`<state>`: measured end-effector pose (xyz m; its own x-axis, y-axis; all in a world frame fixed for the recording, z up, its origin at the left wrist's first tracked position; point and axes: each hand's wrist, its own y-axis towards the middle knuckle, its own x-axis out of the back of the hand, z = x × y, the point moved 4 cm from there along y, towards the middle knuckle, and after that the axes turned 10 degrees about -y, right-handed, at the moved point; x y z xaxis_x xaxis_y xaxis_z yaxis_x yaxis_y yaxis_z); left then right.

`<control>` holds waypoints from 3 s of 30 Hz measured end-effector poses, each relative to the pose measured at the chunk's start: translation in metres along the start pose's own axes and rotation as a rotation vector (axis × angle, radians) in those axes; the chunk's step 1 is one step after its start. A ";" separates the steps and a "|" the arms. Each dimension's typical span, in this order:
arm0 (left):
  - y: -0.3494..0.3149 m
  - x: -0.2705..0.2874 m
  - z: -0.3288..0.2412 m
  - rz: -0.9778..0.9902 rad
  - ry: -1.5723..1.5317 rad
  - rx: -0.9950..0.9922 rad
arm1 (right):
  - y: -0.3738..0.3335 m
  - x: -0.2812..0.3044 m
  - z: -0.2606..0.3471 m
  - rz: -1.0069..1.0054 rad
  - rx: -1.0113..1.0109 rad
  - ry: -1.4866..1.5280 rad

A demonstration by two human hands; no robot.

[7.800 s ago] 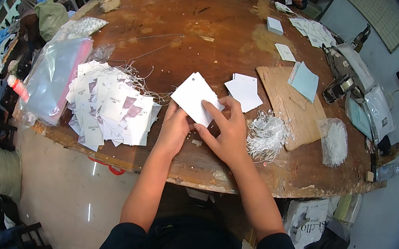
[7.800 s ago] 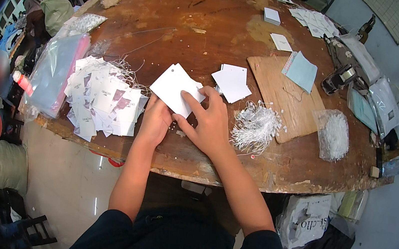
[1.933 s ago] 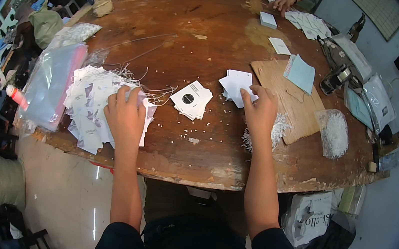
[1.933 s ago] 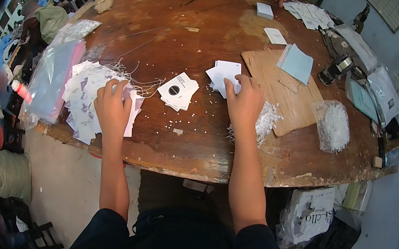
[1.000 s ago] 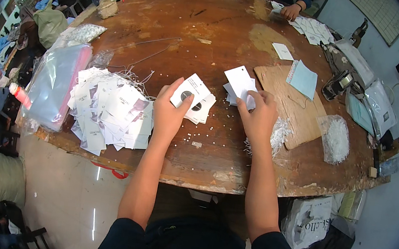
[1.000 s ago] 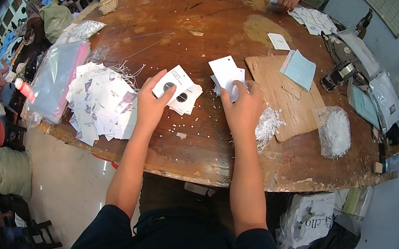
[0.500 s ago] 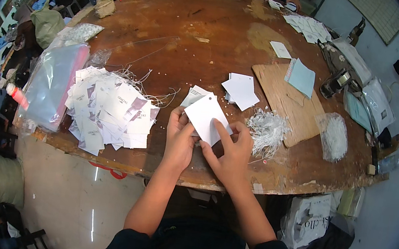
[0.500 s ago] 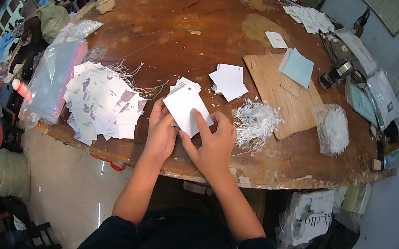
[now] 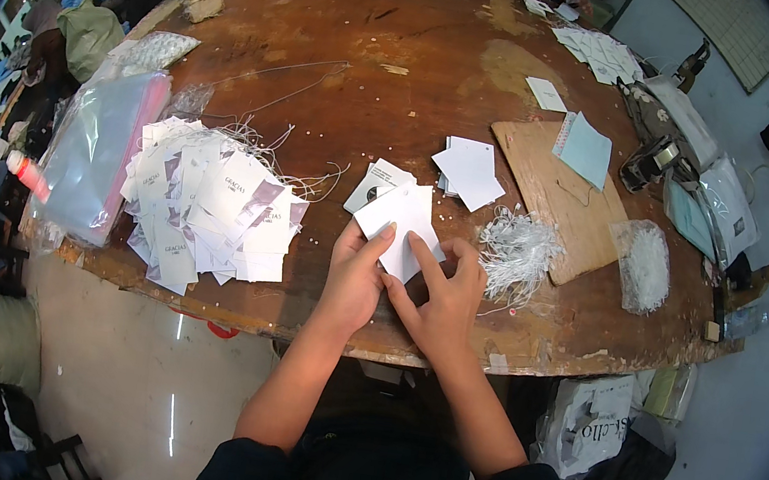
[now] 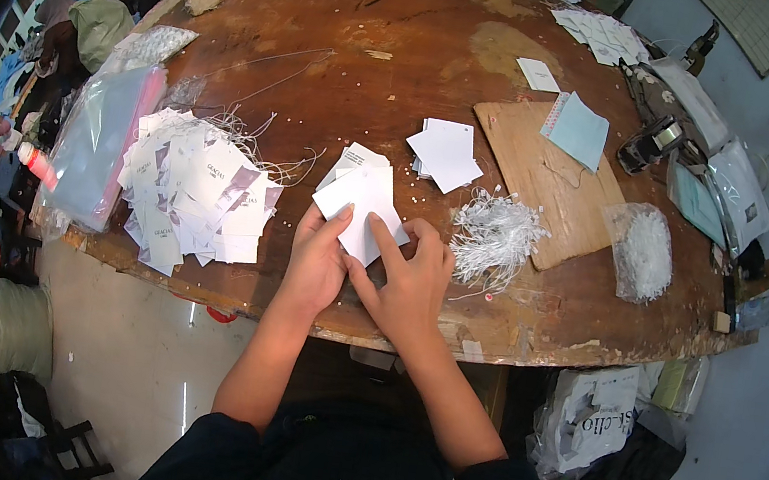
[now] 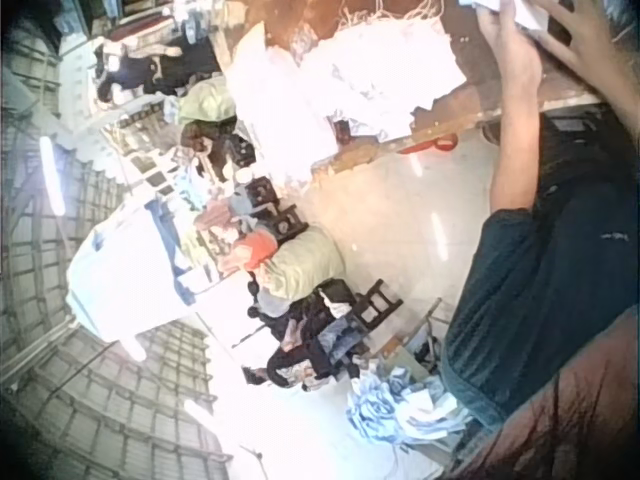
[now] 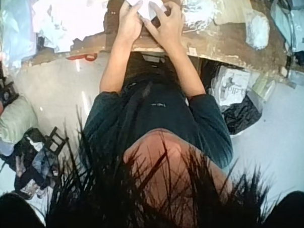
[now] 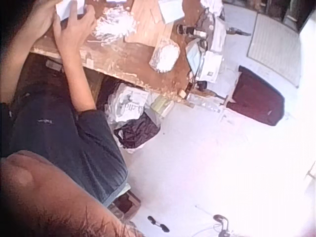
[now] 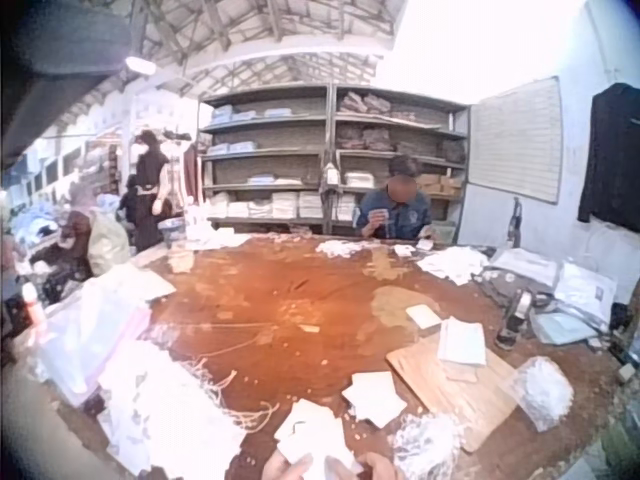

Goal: The person repeatedly picks small white paper cards and thin white strings from a wooden table, places a string on each card, and stacks the assembled units. The person handles the items one at a time and maintains separate piles of cards and strings throughout.

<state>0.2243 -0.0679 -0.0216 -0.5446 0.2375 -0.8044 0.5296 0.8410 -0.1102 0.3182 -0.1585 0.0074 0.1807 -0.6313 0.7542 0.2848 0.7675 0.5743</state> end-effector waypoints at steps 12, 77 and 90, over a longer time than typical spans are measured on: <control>0.000 0.000 -0.001 -0.028 0.019 -0.089 | 0.000 0.003 0.001 0.031 -0.012 0.031; -0.038 0.025 0.005 0.016 0.261 -0.034 | 0.046 0.023 -0.131 -0.118 -0.251 0.542; -0.038 0.027 0.005 0.032 0.224 -0.047 | 0.068 0.060 -0.122 -0.409 -0.416 0.847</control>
<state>0.1934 -0.0960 -0.0420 -0.6619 0.3620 -0.6564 0.5208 0.8519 -0.0553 0.4630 -0.1581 0.0528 0.5553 -0.8307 -0.0386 0.7482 0.4788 0.4592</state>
